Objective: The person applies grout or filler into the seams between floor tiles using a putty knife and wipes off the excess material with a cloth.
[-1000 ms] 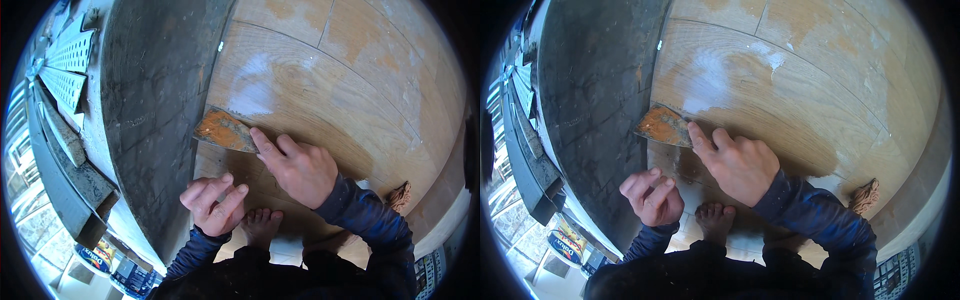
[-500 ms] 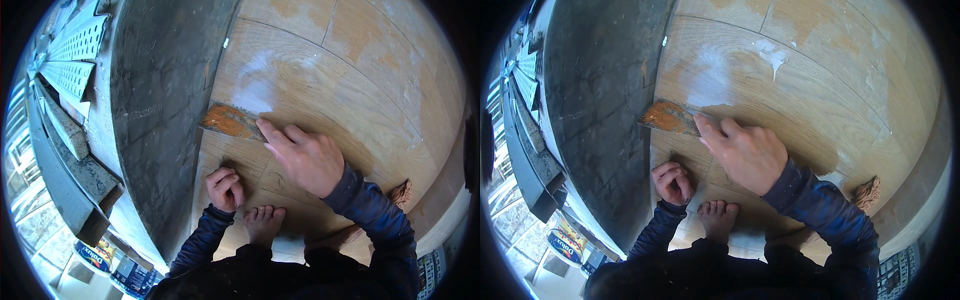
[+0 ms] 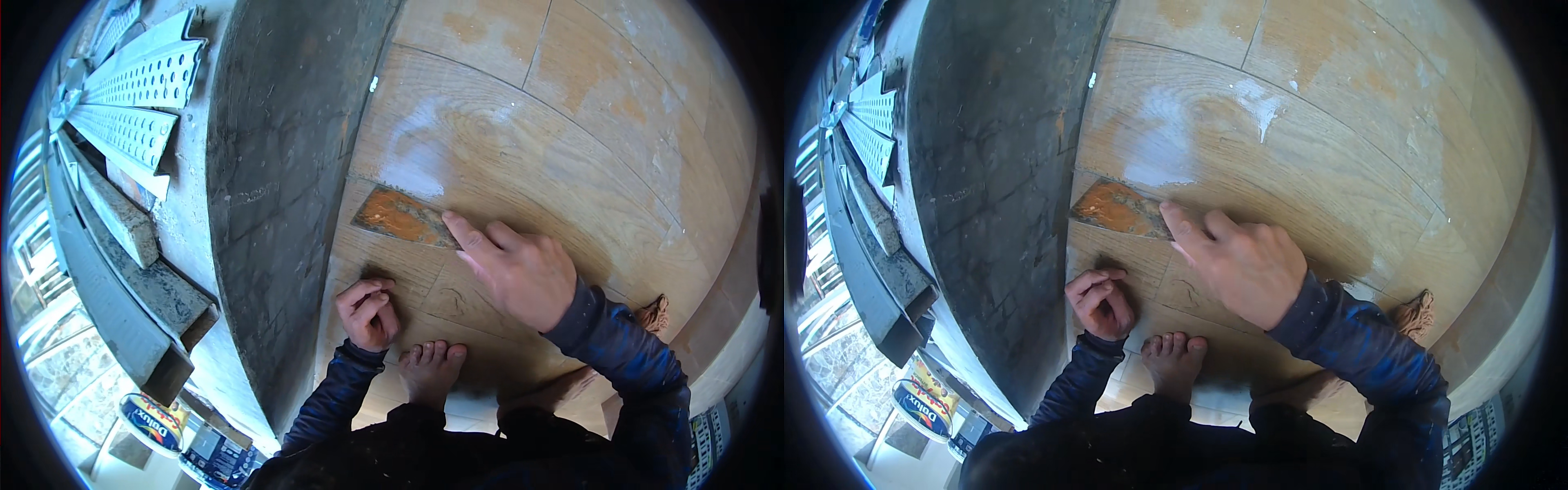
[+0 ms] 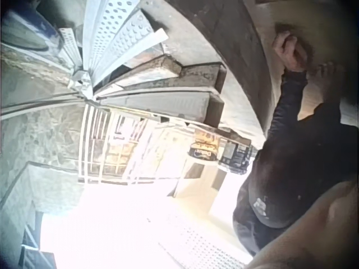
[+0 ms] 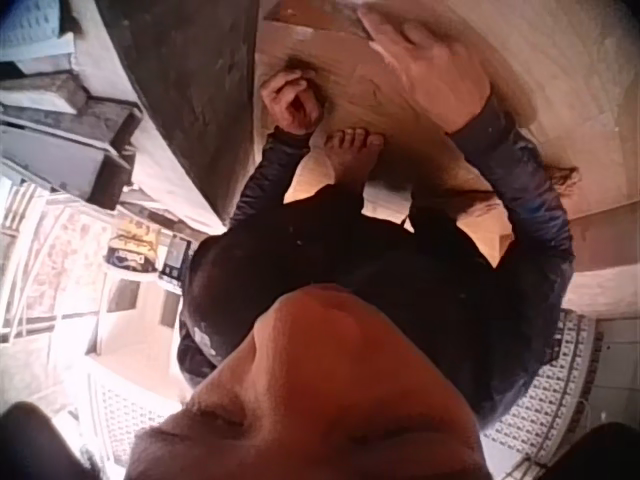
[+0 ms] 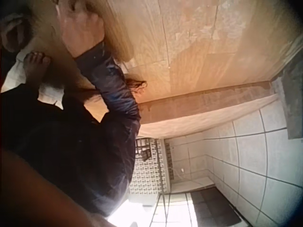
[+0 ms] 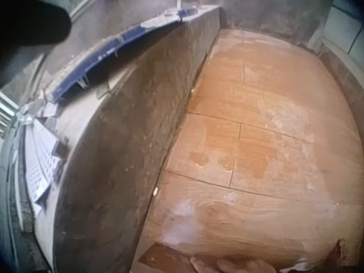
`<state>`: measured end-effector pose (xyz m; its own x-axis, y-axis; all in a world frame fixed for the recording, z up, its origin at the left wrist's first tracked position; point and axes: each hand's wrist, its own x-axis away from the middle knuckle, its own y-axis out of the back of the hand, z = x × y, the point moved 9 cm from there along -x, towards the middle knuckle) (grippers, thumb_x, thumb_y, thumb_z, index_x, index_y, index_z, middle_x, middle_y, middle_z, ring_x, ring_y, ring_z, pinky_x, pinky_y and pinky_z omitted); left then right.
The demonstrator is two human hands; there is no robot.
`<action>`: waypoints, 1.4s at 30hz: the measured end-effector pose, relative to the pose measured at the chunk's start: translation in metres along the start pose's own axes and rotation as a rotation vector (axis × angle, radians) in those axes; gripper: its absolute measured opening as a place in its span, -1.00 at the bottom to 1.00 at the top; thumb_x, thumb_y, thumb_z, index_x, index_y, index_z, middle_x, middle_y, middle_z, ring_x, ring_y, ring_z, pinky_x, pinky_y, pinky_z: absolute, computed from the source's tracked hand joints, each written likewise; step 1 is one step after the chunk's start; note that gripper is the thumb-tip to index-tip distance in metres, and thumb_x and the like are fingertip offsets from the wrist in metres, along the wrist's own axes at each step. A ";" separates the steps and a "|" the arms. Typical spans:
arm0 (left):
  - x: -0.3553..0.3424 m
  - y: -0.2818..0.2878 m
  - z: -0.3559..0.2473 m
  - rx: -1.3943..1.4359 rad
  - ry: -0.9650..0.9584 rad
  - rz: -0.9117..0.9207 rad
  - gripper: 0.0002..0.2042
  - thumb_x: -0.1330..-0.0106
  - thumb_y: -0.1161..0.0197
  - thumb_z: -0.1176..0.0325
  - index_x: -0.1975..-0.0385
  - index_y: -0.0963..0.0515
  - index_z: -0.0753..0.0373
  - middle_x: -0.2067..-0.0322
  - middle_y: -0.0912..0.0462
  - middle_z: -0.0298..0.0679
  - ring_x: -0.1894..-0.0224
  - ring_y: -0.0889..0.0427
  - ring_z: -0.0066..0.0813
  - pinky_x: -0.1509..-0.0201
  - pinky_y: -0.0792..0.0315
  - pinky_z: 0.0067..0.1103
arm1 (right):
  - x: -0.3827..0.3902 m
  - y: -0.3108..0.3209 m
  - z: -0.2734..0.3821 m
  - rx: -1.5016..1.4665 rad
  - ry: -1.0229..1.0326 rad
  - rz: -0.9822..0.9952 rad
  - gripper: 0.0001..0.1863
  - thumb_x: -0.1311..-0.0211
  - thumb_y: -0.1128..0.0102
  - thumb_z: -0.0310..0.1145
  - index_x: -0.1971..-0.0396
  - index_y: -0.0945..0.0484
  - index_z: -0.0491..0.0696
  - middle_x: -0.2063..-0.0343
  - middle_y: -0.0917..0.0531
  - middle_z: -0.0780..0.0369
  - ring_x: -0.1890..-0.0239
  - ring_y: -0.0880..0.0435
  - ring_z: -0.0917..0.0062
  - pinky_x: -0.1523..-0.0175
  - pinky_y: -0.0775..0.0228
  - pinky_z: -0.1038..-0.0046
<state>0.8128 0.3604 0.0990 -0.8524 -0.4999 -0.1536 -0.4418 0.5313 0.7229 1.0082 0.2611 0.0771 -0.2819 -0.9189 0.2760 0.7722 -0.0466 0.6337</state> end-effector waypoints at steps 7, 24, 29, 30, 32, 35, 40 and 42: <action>-0.003 0.000 0.002 0.003 0.001 -0.011 -0.62 -0.26 0.01 0.86 0.05 -0.35 0.22 0.10 -0.44 -0.05 0.31 -0.72 -0.26 0.21 -0.63 -0.46 | -0.020 0.006 0.003 -0.054 0.010 -0.030 -0.47 -0.40 -0.25 -0.26 -0.35 -0.48 0.06 0.45 -0.62 0.18 0.56 -0.65 0.25 0.43 -0.57 0.24; -0.009 -0.002 0.000 0.026 0.038 -0.025 -0.67 -0.34 -0.15 0.81 0.04 -0.34 0.26 0.04 -0.42 -0.04 0.18 -0.74 -0.24 0.04 -0.67 -0.42 | 0.005 0.010 -0.009 -0.053 -0.061 0.016 -0.55 -0.47 -0.16 -0.20 -0.29 -0.51 0.04 0.41 -0.68 0.12 0.47 -0.70 0.18 0.40 -0.55 0.17; -0.004 0.000 0.003 0.050 0.013 -0.047 -0.73 -0.41 -0.05 0.78 0.03 -0.34 0.28 0.02 -0.42 -0.02 0.20 -0.75 -0.20 0.07 -0.67 -0.44 | 0.025 0.012 -0.017 0.006 -0.027 0.049 -0.55 -0.47 -0.17 -0.19 -0.29 -0.51 0.06 0.38 -0.70 0.12 0.46 -0.72 0.18 0.40 -0.58 0.18; -0.004 0.001 -0.001 0.064 0.010 -0.060 -0.72 -0.39 -0.02 0.79 0.03 -0.33 0.29 0.01 -0.42 -0.02 0.21 -0.76 -0.20 0.04 -0.65 -0.44 | 0.042 0.015 -0.024 -0.020 -0.062 0.071 -0.55 -0.47 -0.16 -0.19 -0.29 -0.51 0.06 0.38 -0.71 0.11 0.45 -0.73 0.19 0.39 -0.58 0.17; -0.002 0.000 -0.003 0.036 0.041 -0.031 -0.72 -0.39 -0.02 0.80 0.02 -0.33 0.29 0.01 -0.42 -0.02 0.21 -0.76 -0.21 0.02 -0.63 -0.44 | 0.047 0.017 -0.030 -0.077 -0.114 0.070 -0.53 -0.47 -0.17 -0.19 -0.31 -0.49 0.06 0.37 -0.71 0.09 0.42 -0.73 0.16 0.35 -0.60 0.16; -0.006 -0.002 0.002 0.025 0.037 -0.023 -0.71 -0.37 -0.01 0.79 0.02 -0.33 0.29 0.00 -0.42 -0.03 0.19 -0.76 -0.23 -0.02 -0.61 -0.43 | -0.009 0.004 -0.010 -0.035 -0.030 0.065 -0.51 -0.46 -0.19 -0.21 -0.34 -0.47 0.06 0.36 -0.72 0.08 0.41 -0.73 0.11 0.30 -0.62 0.16; -0.003 0.001 0.005 -0.014 0.046 -0.012 -0.73 -0.37 -0.03 0.77 0.01 -0.33 0.30 0.00 -0.42 -0.02 0.16 -0.75 -0.26 -0.04 -0.59 -0.43 | 0.026 0.011 -0.023 -0.088 -0.061 0.121 -0.57 -0.48 -0.14 -0.22 -0.28 -0.51 0.05 0.30 -0.74 0.07 0.38 -0.73 0.08 0.28 -0.60 0.11; -0.009 -0.004 0.001 0.010 0.046 0.004 -0.73 -0.37 -0.03 0.76 0.01 -0.33 0.32 -0.01 -0.41 -0.01 0.15 -0.75 -0.26 -0.04 -0.59 -0.43 | 0.045 0.026 -0.034 -0.171 -0.135 0.057 -0.59 -0.48 -0.14 -0.22 -0.25 -0.53 0.02 0.25 -0.75 0.04 0.33 -0.74 0.06 0.24 -0.59 0.09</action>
<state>0.8218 0.3634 0.0964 -0.8404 -0.5287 -0.1191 -0.4412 0.5398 0.7169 1.0352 0.2053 0.0820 -0.3004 -0.8615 0.4094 0.8710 -0.0728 0.4859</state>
